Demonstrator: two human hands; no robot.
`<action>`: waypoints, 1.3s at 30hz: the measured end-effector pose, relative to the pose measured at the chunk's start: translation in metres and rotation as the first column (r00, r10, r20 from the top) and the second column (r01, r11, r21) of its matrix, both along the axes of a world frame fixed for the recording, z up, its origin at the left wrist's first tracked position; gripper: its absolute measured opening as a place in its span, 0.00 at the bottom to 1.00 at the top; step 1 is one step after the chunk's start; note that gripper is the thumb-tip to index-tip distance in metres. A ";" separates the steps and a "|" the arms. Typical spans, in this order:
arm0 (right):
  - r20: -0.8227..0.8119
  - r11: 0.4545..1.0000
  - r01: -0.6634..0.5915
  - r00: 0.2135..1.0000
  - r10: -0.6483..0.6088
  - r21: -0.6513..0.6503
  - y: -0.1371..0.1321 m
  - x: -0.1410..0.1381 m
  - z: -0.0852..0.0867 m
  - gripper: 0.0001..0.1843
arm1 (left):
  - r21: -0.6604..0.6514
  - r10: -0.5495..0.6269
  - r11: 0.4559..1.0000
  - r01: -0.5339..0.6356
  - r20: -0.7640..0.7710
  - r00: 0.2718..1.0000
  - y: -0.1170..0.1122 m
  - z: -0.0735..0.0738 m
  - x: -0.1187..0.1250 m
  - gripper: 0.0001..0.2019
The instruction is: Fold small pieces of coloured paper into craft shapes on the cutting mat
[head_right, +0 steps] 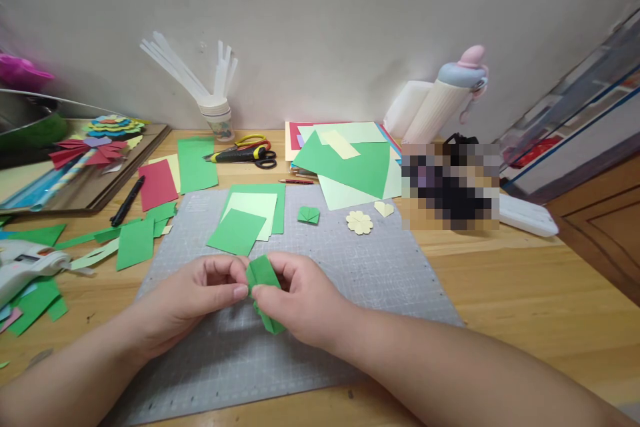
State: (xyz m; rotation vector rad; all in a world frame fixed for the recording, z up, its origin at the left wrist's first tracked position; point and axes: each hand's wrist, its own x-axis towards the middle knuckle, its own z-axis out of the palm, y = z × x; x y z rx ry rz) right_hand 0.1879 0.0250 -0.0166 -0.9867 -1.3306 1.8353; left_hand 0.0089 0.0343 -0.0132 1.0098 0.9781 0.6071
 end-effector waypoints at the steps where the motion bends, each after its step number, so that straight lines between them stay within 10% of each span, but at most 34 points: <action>1: 0.000 1.000 -0.001 1.000 0.001 0.002 0.000 0.000 0.000 0.06 | 0.004 -0.004 1.000 0.004 -0.004 1.000 0.000 0.000 0.000 0.09; 39: 0.116 0.998 -0.004 0.993 -0.003 0.058 -0.002 -0.001 -0.004 0.09 | 0.346 -0.020 0.929 0.131 -0.306 0.952 -0.008 0.006 0.006 0.06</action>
